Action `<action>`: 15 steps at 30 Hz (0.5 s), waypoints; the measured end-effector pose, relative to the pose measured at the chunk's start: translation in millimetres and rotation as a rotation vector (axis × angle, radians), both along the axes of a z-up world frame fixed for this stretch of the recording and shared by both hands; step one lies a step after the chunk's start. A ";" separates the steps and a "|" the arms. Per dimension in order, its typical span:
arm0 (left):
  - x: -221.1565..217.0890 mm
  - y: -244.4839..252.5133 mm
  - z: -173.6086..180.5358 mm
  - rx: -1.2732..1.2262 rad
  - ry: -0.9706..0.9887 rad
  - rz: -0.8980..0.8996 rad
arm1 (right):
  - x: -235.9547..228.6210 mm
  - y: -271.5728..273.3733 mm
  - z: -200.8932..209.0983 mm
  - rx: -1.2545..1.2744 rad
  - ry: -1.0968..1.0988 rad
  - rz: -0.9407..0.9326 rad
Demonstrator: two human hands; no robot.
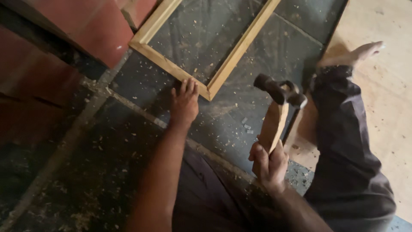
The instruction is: The person assembles a wooden frame by hand while sitting on a workshop floor. They use a hammer to drive small nails into the joints of the wooden pieces, pick up the frame to check it, and then carry the frame over to a table saw area.
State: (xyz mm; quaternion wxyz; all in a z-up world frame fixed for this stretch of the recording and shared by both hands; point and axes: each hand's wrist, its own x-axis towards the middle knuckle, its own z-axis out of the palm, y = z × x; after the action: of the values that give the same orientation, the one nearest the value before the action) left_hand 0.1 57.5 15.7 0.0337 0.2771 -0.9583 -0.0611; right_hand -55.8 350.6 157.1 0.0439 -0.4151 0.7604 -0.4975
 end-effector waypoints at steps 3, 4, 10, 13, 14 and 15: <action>-1.2 2.3 1.0 0.061 -0.050 0.007 | -8.5 24.4 -1.8 0.044 -0.216 -0.061; -2.9 0.8 3.0 0.074 -0.053 0.013 | -9.6 33.6 0.9 0.045 -0.387 -0.095; -17.3 10.3 10.9 0.014 0.027 0.031 | -43.5 101.8 15.7 0.073 -0.719 -0.186; -34.9 48.5 18.3 -0.009 0.092 0.046 | -58.7 114.4 9.7 0.040 -0.780 -0.251; -46.7 67.0 18.3 0.092 0.064 0.027 | -63.1 114.7 7.4 0.003 -0.823 -0.278; -57.1 86.1 15.9 0.193 0.035 0.009 | -65.3 113.1 5.0 -0.035 -0.865 -0.305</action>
State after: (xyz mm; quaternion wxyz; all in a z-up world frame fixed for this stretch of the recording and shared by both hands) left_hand -57.0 143.7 31.6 0.0241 0.2821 -0.9460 -0.1579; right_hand -121.1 463.7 162.1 0.2764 -0.0534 0.7162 -0.6386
